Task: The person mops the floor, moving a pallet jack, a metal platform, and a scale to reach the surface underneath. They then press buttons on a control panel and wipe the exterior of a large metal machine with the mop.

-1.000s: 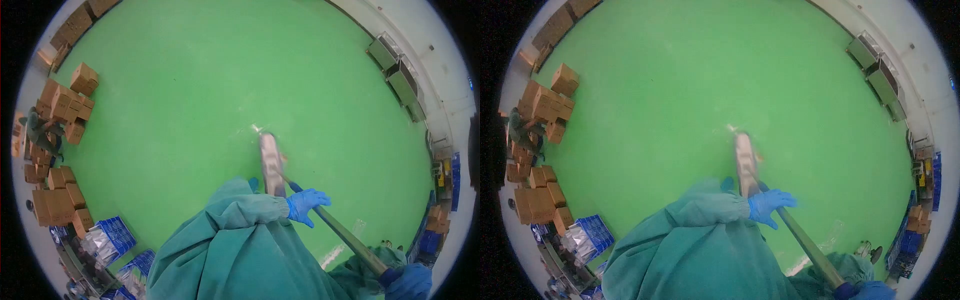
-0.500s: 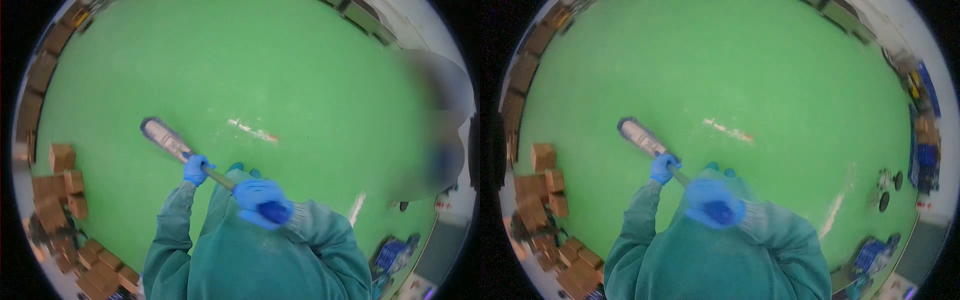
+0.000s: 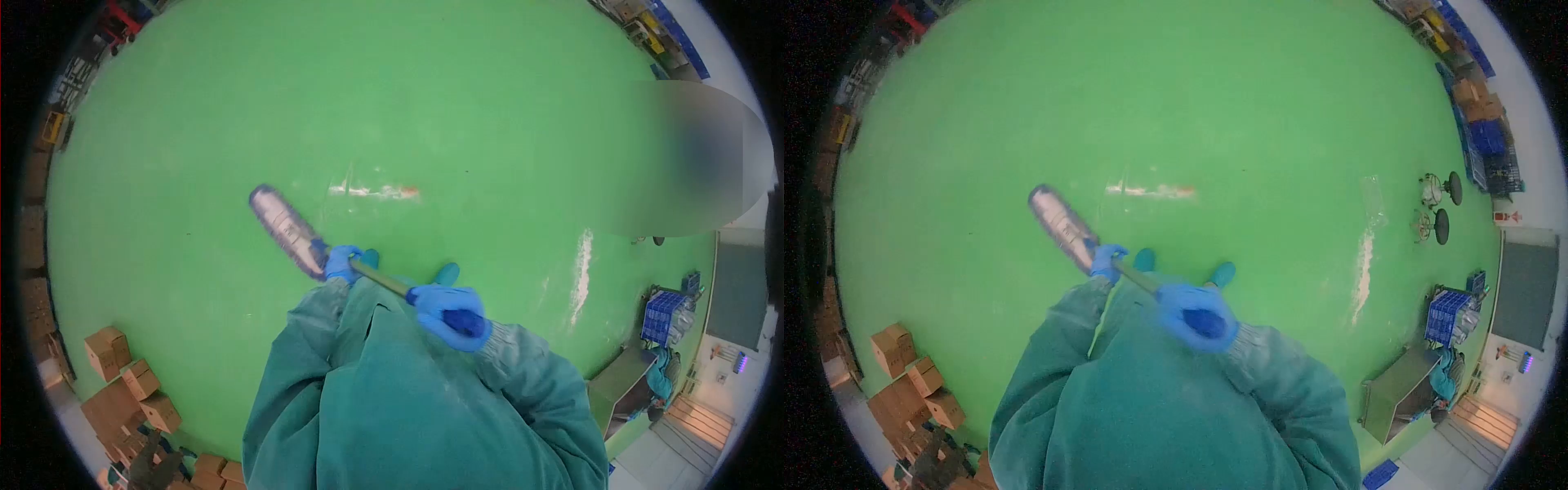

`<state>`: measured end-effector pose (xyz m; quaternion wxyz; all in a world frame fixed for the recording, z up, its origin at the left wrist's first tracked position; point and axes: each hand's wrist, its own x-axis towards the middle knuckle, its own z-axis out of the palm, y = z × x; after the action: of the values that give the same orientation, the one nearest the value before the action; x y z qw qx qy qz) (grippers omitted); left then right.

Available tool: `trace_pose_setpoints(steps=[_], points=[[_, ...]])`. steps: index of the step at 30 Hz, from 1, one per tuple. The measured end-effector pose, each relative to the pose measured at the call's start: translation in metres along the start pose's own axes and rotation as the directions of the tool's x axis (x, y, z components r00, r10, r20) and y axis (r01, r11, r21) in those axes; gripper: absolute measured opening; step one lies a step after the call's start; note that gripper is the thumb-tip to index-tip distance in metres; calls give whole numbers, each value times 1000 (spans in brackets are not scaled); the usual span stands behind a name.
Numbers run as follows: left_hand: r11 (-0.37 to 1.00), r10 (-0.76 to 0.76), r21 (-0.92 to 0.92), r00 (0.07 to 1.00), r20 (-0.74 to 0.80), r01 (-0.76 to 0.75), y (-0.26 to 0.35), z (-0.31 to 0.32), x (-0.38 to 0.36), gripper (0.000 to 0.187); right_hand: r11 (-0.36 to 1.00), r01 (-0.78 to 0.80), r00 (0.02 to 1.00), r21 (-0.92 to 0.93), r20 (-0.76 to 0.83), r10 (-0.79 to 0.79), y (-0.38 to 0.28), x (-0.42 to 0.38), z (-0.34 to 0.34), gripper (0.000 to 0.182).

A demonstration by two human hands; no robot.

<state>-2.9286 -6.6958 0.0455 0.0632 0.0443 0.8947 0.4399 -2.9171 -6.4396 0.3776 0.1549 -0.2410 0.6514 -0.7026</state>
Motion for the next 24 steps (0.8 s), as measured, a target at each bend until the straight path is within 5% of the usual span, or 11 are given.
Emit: trace_pose_setpoints(steps=[2,4,6,9,12,14,18,19,20,22,24], points=[[973,5,-229,999,49,6,-6,76,21,21,997,45,996,-55,-78,-49,-9,-42,-26,8],[974,163,-137,978,-132,-181,92,102,32,22,988,89,984,-123,-146,-107,-21,-86,-51,9],[960,208,-187,978,-19,-208,139,163,49,21,972,40,915,-230,-383,-128,-44,-127,-75,9],[764,153,-642,985,82,-65,193,285,58,23,936,-88,858,-340,-503,-102,-78,-187,-114,9],[606,170,-782,936,307,147,270,356,49,16,900,-137,763,-414,-623,-170,-97,-236,-137,12],[51,-51,-637,639,768,769,349,371,40,12,856,-181,678,-485,-692,-249,-102,-270,-146,15],[228,-94,-172,198,976,958,462,385,10,39,763,-341,667,-549,-713,-215,-76,-318,-162,26],[290,-73,-123,150,986,949,467,406,-7,39,747,-378,609,-548,-755,-245,-72,-327,-168,26],[674,224,-437,399,889,596,455,438,-25,50,705,-459,534,-540,-802,-268,-63,-336,-180,19],[740,614,-673,393,684,16,430,469,-38,61,636,-533,431,-557,-826,-363,-39,-355,-202,16],[849,526,-514,106,844,-121,429,461,-32,68,599,-572,439,-560,-827,-353,-8,-390,-223,16]])
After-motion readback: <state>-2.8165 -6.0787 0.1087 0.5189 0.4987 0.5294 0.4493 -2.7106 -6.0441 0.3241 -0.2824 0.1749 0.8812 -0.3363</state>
